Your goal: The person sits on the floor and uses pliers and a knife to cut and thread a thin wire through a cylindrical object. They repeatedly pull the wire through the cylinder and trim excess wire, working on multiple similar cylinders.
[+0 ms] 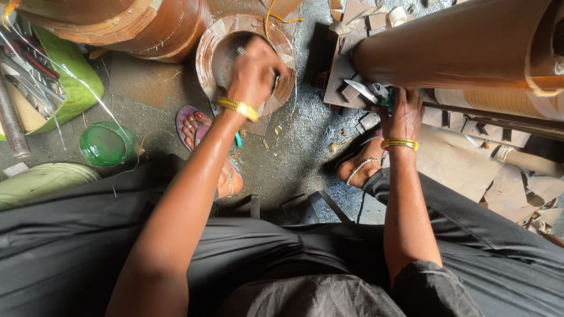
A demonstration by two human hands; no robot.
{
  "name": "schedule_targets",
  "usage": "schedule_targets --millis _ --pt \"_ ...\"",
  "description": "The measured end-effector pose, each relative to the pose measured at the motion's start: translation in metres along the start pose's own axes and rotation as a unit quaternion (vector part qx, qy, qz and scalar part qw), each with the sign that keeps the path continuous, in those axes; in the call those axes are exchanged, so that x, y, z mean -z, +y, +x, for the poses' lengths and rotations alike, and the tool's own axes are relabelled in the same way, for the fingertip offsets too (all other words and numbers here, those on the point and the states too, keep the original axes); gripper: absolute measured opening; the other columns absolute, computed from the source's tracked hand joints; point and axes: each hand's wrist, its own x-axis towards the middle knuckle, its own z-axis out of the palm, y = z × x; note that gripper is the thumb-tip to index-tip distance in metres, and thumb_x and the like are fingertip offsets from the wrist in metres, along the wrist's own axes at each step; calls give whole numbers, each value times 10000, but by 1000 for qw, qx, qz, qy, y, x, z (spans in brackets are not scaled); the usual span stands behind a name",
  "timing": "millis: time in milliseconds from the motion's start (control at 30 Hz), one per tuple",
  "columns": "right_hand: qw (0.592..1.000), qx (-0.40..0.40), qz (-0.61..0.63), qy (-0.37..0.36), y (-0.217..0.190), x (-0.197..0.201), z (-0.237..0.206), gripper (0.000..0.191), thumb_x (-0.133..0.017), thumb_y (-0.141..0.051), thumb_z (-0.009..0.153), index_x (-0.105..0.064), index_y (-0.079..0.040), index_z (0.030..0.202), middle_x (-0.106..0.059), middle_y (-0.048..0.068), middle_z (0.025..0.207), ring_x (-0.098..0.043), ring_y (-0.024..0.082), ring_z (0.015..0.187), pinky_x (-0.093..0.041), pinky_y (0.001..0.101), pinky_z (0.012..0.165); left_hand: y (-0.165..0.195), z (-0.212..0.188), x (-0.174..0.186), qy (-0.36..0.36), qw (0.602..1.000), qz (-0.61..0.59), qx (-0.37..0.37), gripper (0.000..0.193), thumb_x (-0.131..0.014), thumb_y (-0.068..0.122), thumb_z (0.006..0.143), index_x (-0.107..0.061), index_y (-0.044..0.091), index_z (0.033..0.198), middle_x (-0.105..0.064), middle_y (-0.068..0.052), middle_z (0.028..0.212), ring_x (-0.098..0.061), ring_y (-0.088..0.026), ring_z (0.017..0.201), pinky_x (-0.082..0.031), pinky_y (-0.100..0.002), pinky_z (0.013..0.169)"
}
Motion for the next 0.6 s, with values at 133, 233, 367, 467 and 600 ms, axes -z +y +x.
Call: schedule_targets --millis 133,233,367,467,600 --pt "999 12 1 -30 19 -9 -1 704 -924 -216 737 -626 -95 1363 -584 194 1298 -553 424 1174 -452 555 952 -24 31 23 102 959 175 -197 528 -541 -154 750 -695 99 1187 -634 -166 1231 -687 -363 942 -572 -458 792" --pt "999 11 44 -27 23 -9 -1 661 -926 -243 761 -652 -140 1354 -616 132 1271 -568 376 1214 -464 532 1004 -33 42 20 5 965 235 -116 239 -615 -21 933 -668 115 1123 -630 -117 1080 -701 -351 903 -570 -487 773" --pt "998 30 51 25 18 -5 -3 681 -948 -254 694 -664 -119 1298 -625 140 1262 -565 376 1181 -442 532 959 -39 46 10 48 951 293 -91 148 -646 52 982 -643 31 1128 -618 -160 982 -692 -366 841 -560 -488 720" --pt "997 37 45 50 11 5 -9 634 -929 -205 720 -659 -84 1281 -610 162 1302 -541 388 1189 -431 526 985 -42 45 9 55 965 250 -56 104 -672 79 978 -654 53 1077 -639 -150 892 -679 -382 800 -538 -510 700" --pt "993 74 77 56 -3 20 -8 449 -860 -137 850 -650 -48 1237 -611 180 1235 -570 416 1135 -468 506 972 -46 47 10 60 984 164 -38 228 -600 -53 813 -651 59 1006 -702 -163 983 -677 -413 865 -524 -516 713"
